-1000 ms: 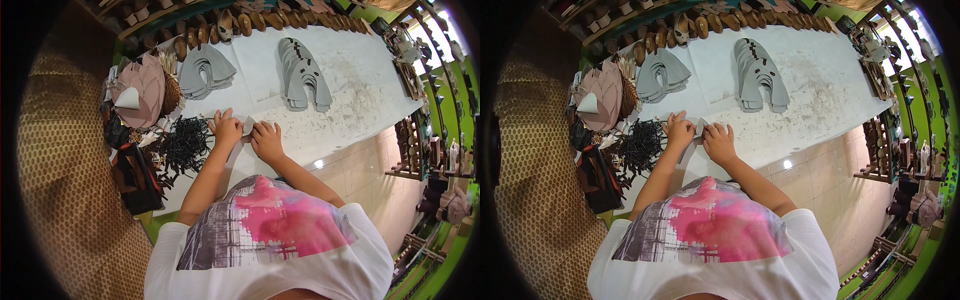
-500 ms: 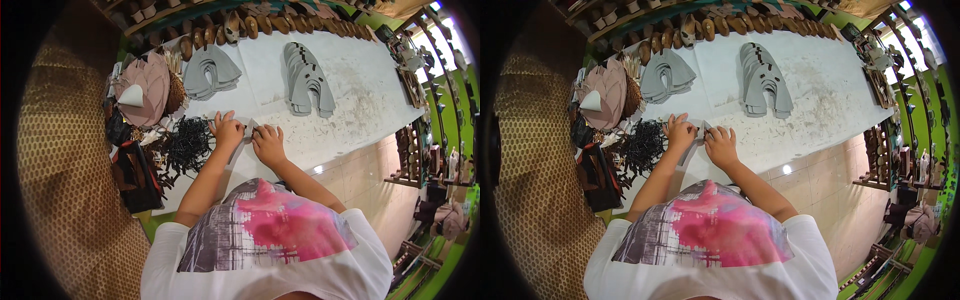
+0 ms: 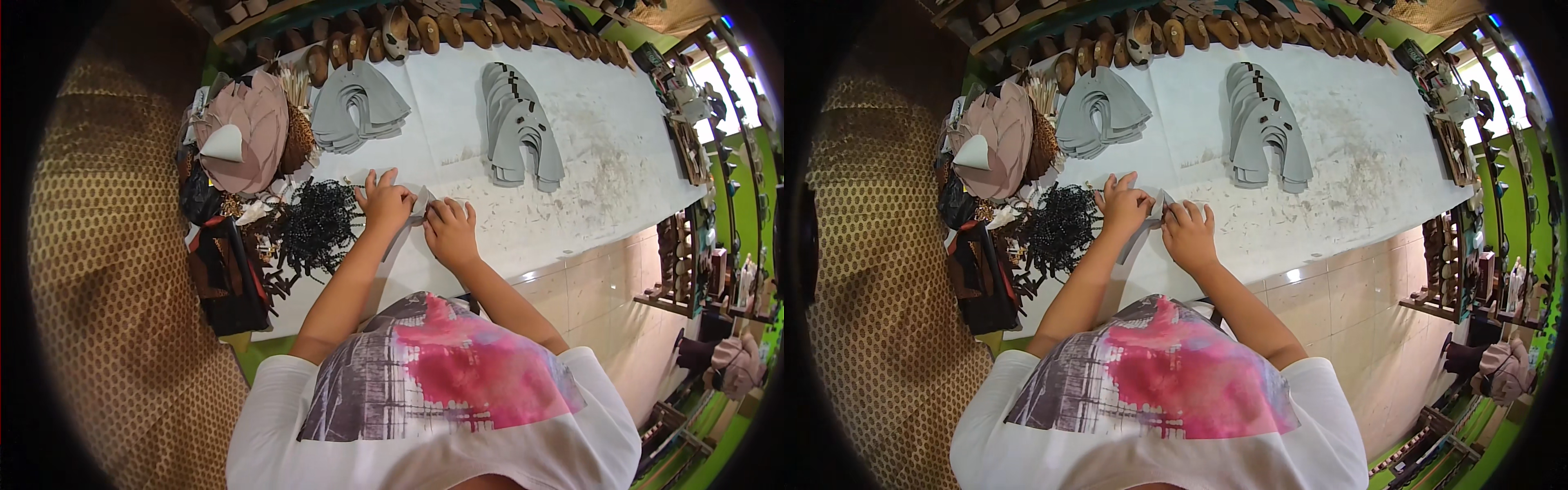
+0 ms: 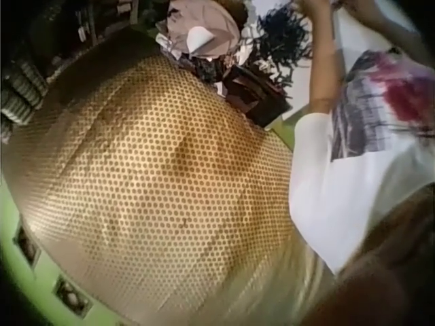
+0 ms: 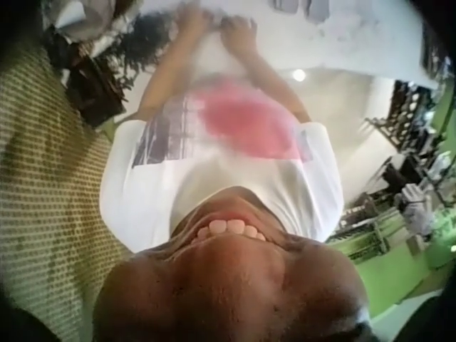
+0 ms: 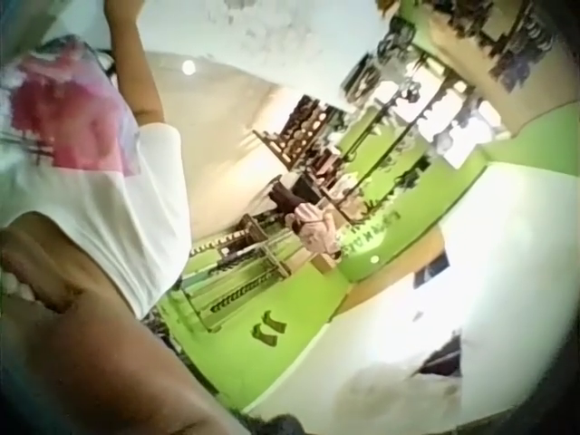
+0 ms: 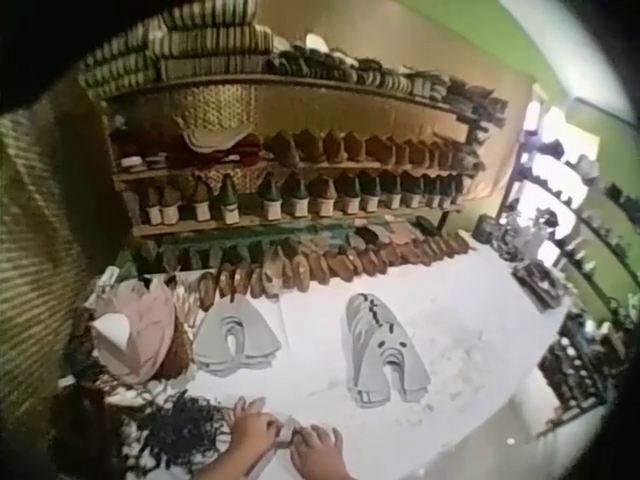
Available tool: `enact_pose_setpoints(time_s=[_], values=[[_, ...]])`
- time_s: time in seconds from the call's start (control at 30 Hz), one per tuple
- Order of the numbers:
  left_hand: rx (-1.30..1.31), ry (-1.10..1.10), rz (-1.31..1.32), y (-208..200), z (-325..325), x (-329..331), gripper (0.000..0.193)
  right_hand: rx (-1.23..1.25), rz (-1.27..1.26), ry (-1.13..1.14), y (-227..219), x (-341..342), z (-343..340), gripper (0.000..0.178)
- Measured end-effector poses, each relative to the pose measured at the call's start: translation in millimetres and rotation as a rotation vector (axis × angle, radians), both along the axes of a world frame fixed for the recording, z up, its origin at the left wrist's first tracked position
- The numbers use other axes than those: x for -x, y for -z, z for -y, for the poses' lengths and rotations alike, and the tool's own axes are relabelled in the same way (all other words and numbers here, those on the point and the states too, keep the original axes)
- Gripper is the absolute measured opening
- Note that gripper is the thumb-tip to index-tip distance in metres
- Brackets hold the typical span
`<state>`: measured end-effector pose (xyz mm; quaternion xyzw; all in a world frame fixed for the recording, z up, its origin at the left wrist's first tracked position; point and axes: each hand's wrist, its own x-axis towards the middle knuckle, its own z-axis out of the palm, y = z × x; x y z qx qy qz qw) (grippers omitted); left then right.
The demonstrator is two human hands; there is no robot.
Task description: Assembling and preparing shoe upper components at a manufacturing station.
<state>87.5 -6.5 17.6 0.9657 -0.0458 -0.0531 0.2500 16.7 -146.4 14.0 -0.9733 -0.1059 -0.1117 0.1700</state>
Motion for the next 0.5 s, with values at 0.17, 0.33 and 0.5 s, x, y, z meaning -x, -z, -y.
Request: enact_pose_setpoints(time_s=[0.17, 0.33, 0.5], values=[[-0.020, 0.006, 0.006, -2, 2, -2, 0.013, 0.005, 0.012, 0.003, 0, -3, 3, 0.025], [-0.055, 0.033, 0.001, -5, -3, -3, 0.022, 0.008, -0.019, 0.006, -2, 1, 1, 0.028], [0.069, 0.039, 0.032, -3, -22, -6, 0.038, 0.009, -0.022, 0.004, -1, 3, 0, 0.034]])
